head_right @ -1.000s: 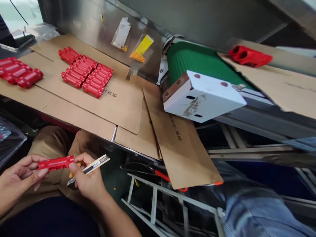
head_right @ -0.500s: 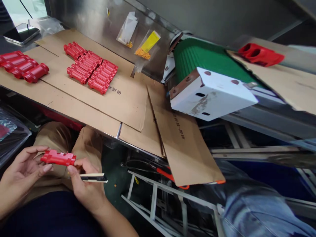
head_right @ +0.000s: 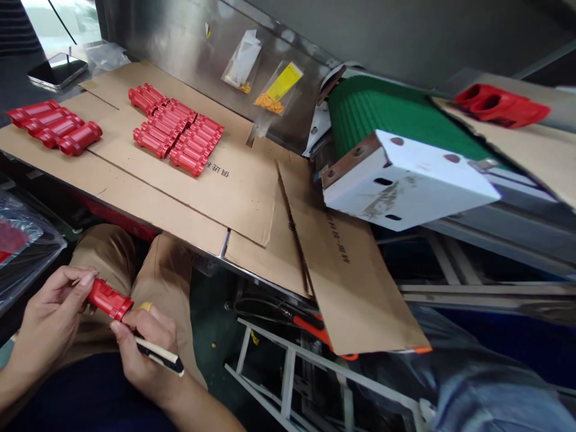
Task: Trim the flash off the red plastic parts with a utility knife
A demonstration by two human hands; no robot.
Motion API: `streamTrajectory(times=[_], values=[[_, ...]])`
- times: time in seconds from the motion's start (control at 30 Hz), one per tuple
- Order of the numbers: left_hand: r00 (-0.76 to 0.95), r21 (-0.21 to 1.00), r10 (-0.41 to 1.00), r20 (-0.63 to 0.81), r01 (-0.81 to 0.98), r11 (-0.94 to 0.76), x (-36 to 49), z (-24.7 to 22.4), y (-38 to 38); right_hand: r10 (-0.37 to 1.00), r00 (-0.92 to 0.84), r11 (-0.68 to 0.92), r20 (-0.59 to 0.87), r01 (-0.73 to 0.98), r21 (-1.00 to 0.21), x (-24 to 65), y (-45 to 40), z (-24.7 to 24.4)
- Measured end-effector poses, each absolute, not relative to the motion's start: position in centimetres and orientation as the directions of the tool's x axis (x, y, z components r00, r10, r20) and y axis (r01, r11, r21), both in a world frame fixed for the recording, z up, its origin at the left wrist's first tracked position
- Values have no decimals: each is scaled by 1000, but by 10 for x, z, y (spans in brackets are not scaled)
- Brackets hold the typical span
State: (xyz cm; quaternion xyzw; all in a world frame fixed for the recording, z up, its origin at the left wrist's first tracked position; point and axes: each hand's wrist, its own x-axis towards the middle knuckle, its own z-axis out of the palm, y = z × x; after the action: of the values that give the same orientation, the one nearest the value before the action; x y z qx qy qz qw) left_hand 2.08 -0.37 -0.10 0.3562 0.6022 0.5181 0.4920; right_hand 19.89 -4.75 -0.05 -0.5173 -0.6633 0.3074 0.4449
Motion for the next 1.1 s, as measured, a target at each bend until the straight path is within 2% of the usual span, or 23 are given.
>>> streamTrajectory(times=[0.17,0.3,0.4,0.7,0.8,0.93,1.1], values=[[-98,899,925,-368,-292,327,23,-3,-5,892,-188,442,411,555,-705,198,-49,-13],[-71,808,869,-490,-411,422,22,8,1,926,-195,378,324,443,-813,210,-45,-4],[-112,814,866,-487,-419,403,20,13,5,935,-157,355,319,405,-842,224,-41,9],[-163,905,931,-326,-340,257,19,6,4,902,-175,432,395,379,-818,230,-38,11],[-122,874,923,-364,-388,294,17,8,3,897,-186,441,401,326,-836,229,-39,14],[-15,772,877,-480,-482,414,15,14,-1,886,-225,451,404,226,-863,225,-39,16],[14,744,857,-515,-489,455,14,19,-4,768,-253,636,588,194,-747,217,-32,9]])
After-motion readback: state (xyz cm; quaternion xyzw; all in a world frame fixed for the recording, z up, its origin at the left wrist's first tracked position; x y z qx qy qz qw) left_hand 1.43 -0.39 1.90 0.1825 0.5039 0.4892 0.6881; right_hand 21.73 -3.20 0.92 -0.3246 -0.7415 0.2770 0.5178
